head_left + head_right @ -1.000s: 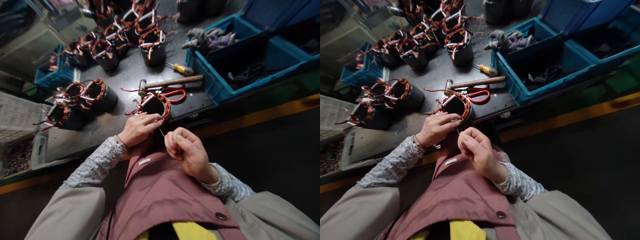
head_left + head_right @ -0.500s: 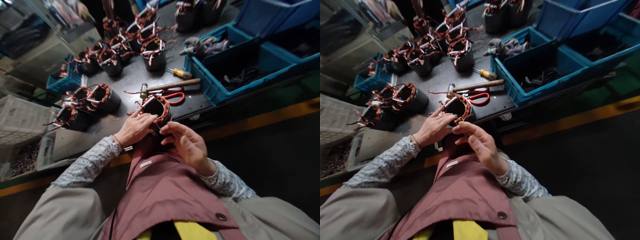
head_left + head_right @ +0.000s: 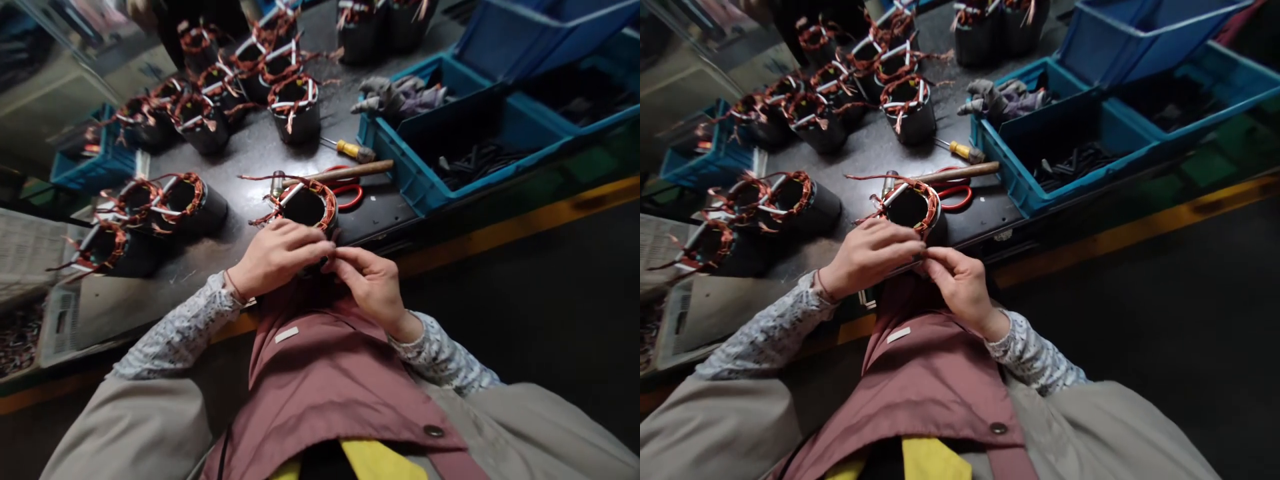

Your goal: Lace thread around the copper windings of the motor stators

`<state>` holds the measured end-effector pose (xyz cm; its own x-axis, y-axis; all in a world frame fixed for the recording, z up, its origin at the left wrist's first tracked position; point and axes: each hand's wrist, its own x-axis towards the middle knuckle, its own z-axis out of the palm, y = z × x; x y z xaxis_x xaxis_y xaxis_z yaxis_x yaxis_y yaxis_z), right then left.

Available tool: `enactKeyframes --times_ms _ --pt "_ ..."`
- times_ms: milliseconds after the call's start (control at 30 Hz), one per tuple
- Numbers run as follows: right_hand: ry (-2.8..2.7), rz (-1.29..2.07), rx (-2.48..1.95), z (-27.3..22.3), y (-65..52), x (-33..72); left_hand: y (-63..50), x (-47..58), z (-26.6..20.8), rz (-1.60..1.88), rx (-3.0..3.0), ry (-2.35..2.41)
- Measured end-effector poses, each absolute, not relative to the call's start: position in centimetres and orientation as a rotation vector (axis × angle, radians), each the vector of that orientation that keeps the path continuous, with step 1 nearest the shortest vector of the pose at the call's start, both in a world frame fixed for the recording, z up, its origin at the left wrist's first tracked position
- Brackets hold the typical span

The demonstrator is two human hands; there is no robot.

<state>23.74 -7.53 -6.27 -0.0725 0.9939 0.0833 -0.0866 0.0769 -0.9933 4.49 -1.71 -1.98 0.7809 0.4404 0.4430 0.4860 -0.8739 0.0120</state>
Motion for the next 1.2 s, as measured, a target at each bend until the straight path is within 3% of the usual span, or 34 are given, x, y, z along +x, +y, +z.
enactKeyframes --times_ms 267,367,533,800,1200 --pt "-1.633 0.952 -1.029 -6.4 -6.9 24.0 -1.9 4.9 -1.2 -0.49 -2.786 -0.564" --pt "-1.563 1.055 -0.979 -6.4 -6.8 24.1 -1.3 4.5 -0.9 -0.465 -2.81 -0.601" --pt "-1.247 0.99 -1.15 -7.5 -6.2 24.3 0.4 3.9 -1.1 -0.656 -2.744 -1.186" --pt "-1.667 0.489 -1.121 -10.1 -6.2 22.8 1.8 4.0 -2.1 -0.665 -2.85 -1.441" --pt "-1.557 0.761 -1.194 -9.9 -5.5 21.6 3.0 4.3 -0.6 -0.265 -2.935 -1.38"
